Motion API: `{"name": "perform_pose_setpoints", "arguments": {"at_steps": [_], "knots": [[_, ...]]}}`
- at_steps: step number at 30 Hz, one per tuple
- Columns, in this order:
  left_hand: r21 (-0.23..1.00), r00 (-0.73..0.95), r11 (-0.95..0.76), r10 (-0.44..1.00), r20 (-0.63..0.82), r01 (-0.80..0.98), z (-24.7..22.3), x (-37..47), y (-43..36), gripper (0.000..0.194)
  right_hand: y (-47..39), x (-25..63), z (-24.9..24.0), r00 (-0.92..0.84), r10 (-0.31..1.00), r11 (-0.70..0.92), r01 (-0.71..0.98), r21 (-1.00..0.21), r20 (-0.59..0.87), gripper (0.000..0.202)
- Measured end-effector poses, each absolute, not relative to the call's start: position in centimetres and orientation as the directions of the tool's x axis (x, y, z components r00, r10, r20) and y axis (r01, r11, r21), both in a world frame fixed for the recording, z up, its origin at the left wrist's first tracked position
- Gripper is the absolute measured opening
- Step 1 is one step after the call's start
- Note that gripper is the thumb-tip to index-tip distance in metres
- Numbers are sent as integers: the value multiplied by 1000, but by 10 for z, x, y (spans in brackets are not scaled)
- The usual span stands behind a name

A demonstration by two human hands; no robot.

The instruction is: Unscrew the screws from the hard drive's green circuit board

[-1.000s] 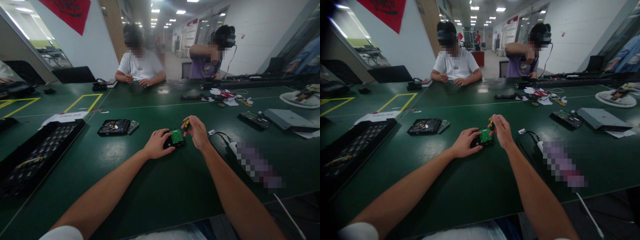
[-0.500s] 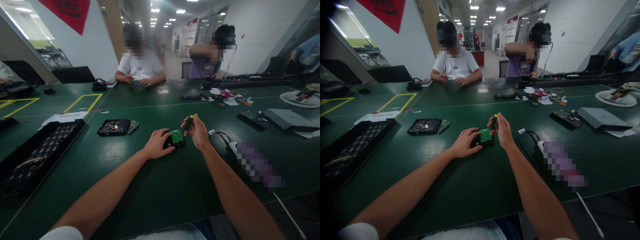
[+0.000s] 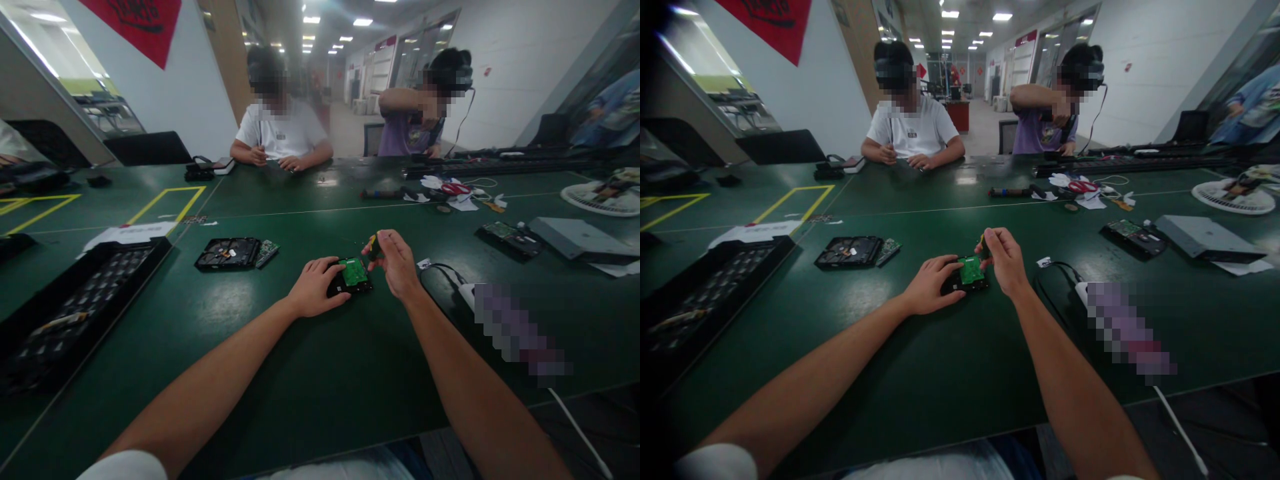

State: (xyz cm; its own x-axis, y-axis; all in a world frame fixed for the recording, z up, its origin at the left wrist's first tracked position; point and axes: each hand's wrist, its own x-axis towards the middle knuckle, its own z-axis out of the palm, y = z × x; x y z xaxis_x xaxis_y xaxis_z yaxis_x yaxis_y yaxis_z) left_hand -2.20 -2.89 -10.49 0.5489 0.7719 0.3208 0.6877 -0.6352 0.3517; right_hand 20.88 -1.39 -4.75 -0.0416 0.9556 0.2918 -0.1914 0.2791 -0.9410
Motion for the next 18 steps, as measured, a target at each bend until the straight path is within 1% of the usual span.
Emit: {"name": "perform_pose_setpoints", "arguments": {"at_steps": [4,12,18], "knots": [[349,551,-636,772,318,688,-105,-22,-29,75,-15,207,-45,-64,956,267,-200,-943,285,38],[347,551,-638,770,323,687,-106,-21,-29,75,-10,210,-51,-72,959,245,-271,-931,274,44],[345,550,-636,771,320,690,-106,-21,-28,75,-14,208,-47,-80,955,267,-197,-943,287,41]]}}
